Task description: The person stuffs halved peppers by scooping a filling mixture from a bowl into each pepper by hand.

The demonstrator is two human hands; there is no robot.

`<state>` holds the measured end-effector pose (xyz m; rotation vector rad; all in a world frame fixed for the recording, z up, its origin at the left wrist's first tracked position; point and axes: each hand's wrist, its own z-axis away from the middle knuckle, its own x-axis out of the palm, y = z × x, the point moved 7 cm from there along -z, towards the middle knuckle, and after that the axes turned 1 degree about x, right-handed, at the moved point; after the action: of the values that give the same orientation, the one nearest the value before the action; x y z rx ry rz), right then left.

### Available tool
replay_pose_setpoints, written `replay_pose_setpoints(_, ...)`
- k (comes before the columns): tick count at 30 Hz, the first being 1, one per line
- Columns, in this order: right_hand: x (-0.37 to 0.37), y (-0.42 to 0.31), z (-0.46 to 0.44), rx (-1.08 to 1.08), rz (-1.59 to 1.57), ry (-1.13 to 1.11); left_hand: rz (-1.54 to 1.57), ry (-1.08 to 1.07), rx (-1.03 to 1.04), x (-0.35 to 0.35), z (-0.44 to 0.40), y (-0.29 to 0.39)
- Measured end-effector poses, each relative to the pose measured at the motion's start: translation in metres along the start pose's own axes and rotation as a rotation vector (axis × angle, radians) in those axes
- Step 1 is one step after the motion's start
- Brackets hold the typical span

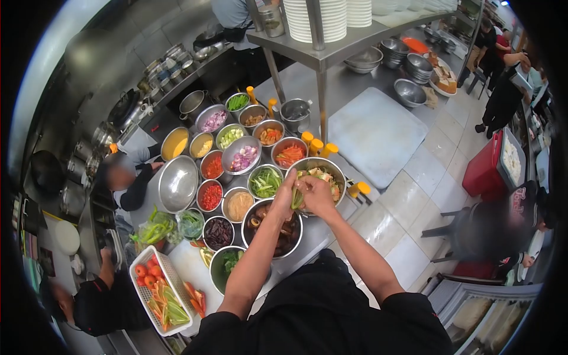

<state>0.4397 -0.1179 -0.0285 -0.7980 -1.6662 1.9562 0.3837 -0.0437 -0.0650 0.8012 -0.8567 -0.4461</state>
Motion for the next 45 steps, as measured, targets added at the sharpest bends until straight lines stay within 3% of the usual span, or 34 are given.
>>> replay_pose_setpoints(4, 0.001, 0.009, 0.000, -0.032, -0.025, 0.033, -0.078, -0.031, -0.002, 0.009, 0.008, 0.009)
replay_pose_setpoints(6, 0.000, 0.020, -0.004, -0.232, 0.052, 0.142, -0.078, 0.043, 0.068, -0.003, -0.009, 0.001)
replay_pose_setpoints(8, -0.008, 0.004, 0.010, -0.295, 0.141, 0.161, -0.069, 0.128, 0.146, -0.008, -0.014, 0.002)
replay_pose_setpoints(10, -0.023, -0.009, 0.023, -0.374, 0.332, 0.264, -0.734, 0.396, 0.454, 0.002, 0.009, 0.042)
replay_pose_setpoints(12, -0.042, 0.004, 0.018, -0.309, 0.541, 0.308, -0.791, 0.417, 0.562, 0.015, 0.028, 0.052)
replay_pose_setpoints(14, -0.048, 0.027, 0.002, -0.249, 0.656, 0.252, -1.150, 0.504, 1.037, 0.042, 0.051, 0.064)
replay_pose_setpoints(15, -0.052, 0.033, -0.003, -0.286, 0.492, 0.293, -1.136, 0.548, 1.039, 0.041, 0.052, 0.063)
replay_pose_setpoints(17, -0.068, 0.040, -0.013, -0.336, 0.340, 0.287, -1.391, 0.213, 0.963, 0.060, 0.039, 0.042)
replay_pose_setpoints(19, -0.038, 0.077, -0.029, 0.287, -1.075, -0.277, -1.432, 0.189, 0.881, 0.056, 0.029, 0.023)
replay_pose_setpoints(21, -0.044, 0.030, -0.010, 0.214, -0.882, 0.012, -1.243, 0.337, 1.121, 0.063, 0.056, 0.043)
replay_pose_setpoints(22, -0.039, 0.018, -0.003, 0.284, -0.876, -0.010, -1.221, 0.356, 1.188, 0.061, 0.057, 0.043)
replay_pose_setpoints(23, -0.035, 0.029, -0.010, 0.300, -1.000, -0.351, -1.329, 0.197, 0.947, 0.056, 0.046, 0.037)
replay_pose_setpoints(24, -0.029, 0.025, -0.009, 0.320, -0.994, -0.531, -1.369, 0.204, 0.834, 0.045, 0.037, 0.029)
replay_pose_setpoints(25, -0.025, 0.010, -0.001, 0.307, -0.778, -0.214, -1.164, 0.318, 0.908, 0.033, 0.033, 0.028)
replay_pose_setpoints(26, -0.028, 0.005, -0.004, 0.208, -0.572, -0.105, -0.960, 0.421, 0.989, 0.016, 0.035, 0.031)
replay_pose_setpoints(27, -0.036, 0.006, -0.004, 0.099, -0.377, 0.009, -0.961, 0.474, 0.983, 0.006, 0.061, 0.052)
replay_pose_setpoints(28, -0.044, 0.013, -0.006, 0.017, -0.216, 0.101, -0.655, 0.406, 0.670, -0.009, 0.091, 0.073)
replay_pose_setpoints(29, -0.054, 0.029, -0.010, -0.007, -0.200, 0.173, -0.341, 0.323, 0.372, -0.023, 0.111, 0.076)
replay_pose_setpoints(30, -0.056, 0.041, -0.018, -0.007, -0.200, 0.143, -0.231, 0.363, 0.370, -0.051, 0.119, 0.075)
replay_pose_setpoints(32, -0.060, 0.058, -0.025, 0.009, 0.323, 0.106, -0.113, 0.487, 0.468, -0.108, 0.173, 0.098)
replay_pose_setpoints(33, -0.055, 0.066, -0.022, 0.005, 0.326, 0.088, -0.238, 0.700, 0.525, -0.146, 0.200, 0.104)
replay_pose_setpoints(35, -0.040, 0.056, -0.009, -0.322, 0.513, 0.132, -0.175, 0.934, 0.549, -0.203, 0.273, 0.113)
replay_pose_setpoints(37, -0.027, 0.045, 0.001, -0.330, 0.588, 0.129, -0.526, 1.328, 0.622, -0.271, 0.345, 0.113)
replay_pose_setpoints(38, -0.024, 0.038, 0.006, -0.335, 0.669, 0.143, -0.543, 1.418, 0.671, -0.297, 0.376, 0.109)
replay_pose_setpoints(41, -0.024, 0.047, 0.000, -0.303, 0.620, 0.123, -0.742, 1.791, 0.429, -0.335, 0.466, 0.104)
replay_pose_setpoints(43, -0.027, 0.054, -0.005, -0.307, 0.594, 0.113, -0.936, 1.934, 0.430, -0.366, 0.506, 0.088)
replay_pose_setpoints(45, -0.024, 0.046, 0.003, -0.289, 0.659, 0.131, -1.079, 1.856, -0.068, -0.386, 0.524, 0.071)
